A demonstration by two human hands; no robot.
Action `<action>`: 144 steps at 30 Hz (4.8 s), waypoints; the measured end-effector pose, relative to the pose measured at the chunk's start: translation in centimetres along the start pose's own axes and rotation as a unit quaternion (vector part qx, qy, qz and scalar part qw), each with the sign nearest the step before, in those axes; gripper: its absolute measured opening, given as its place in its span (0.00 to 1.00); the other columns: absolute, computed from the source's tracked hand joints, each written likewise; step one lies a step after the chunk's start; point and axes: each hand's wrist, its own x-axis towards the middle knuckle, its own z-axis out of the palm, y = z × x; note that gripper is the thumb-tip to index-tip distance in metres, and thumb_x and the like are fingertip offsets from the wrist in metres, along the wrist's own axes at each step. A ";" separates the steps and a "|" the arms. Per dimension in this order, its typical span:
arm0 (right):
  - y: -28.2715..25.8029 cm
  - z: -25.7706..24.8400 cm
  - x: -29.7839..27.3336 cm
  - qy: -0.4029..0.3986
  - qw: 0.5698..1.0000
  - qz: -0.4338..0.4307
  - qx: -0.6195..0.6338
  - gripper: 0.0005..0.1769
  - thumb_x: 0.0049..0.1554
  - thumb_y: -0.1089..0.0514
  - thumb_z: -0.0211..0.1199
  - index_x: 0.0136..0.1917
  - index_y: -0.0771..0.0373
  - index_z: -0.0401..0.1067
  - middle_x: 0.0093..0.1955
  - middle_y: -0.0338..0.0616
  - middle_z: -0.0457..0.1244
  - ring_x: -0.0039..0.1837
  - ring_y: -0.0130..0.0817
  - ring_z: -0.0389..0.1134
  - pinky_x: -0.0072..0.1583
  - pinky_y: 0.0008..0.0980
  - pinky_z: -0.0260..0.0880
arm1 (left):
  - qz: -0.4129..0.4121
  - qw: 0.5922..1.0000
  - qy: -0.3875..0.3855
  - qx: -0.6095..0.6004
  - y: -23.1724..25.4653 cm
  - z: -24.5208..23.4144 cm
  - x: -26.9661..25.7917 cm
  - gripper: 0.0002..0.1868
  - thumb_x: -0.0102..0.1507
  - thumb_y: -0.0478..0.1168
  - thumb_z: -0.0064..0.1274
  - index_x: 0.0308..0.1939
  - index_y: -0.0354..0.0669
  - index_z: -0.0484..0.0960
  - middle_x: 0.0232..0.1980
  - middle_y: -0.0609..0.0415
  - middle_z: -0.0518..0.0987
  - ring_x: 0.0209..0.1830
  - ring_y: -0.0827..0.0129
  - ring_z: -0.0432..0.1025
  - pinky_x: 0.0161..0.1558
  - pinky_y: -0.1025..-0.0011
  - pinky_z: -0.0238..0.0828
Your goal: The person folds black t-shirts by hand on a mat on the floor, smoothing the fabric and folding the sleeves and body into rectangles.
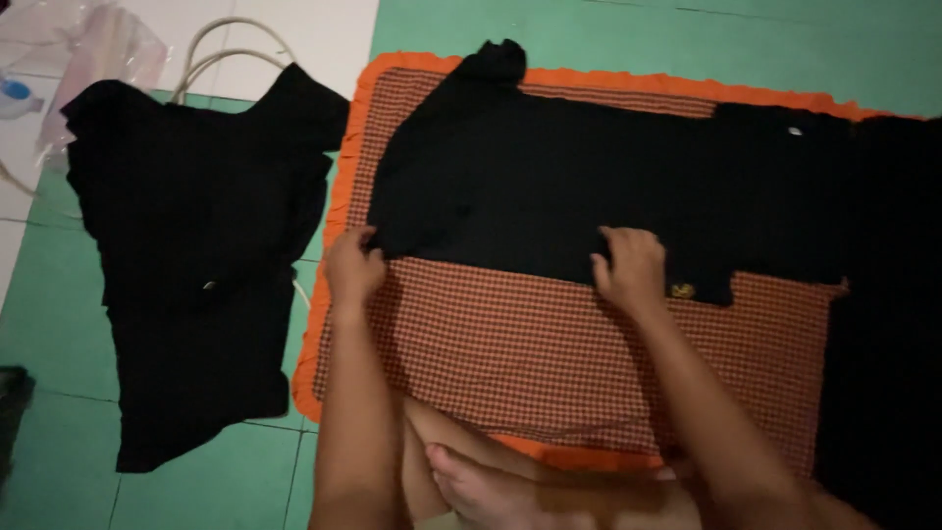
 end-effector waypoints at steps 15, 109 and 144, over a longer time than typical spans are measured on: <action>-17.3 8.7 16.8 -0.298 0.935 -0.137 0.137 0.22 0.54 0.52 0.69 0.63 0.50 0.76 0.61 0.49 0.63 0.66 0.51 0.65 0.64 0.47 0.67 | -0.013 0.988 -0.134 -0.081 3.7 -3.3 1.1 0.34 0.54 0.39 0.50 0.66 0.64 0.77 0.69 0.65 0.70 0.72 0.61 0.53 0.69 0.52 0.42; -16.2 13.2 29.5 -0.111 0.988 0.053 0.090 0.26 0.59 0.55 0.68 0.69 0.62 0.69 0.62 0.58 0.60 0.64 0.59 0.62 0.57 0.54 0.69 | -0.152 0.986 -0.065 -0.023 1.6 -1.1 2.1 0.18 0.66 0.53 0.50 0.53 0.53 0.86 0.63 0.48 0.70 0.68 0.48 0.57 0.61 0.48 0.50; -8.8 14.4 29.1 -0.191 0.977 -0.048 0.079 0.12 0.58 0.52 0.69 0.54 0.53 0.75 0.56 0.52 0.63 0.61 0.59 0.59 0.60 0.55 0.61 | -0.155 0.986 -0.065 0.003 2.0 -1.4 2.2 0.18 0.65 0.56 0.50 0.50 0.53 0.85 0.59 0.47 0.72 0.63 0.49 0.60 0.60 0.50 0.50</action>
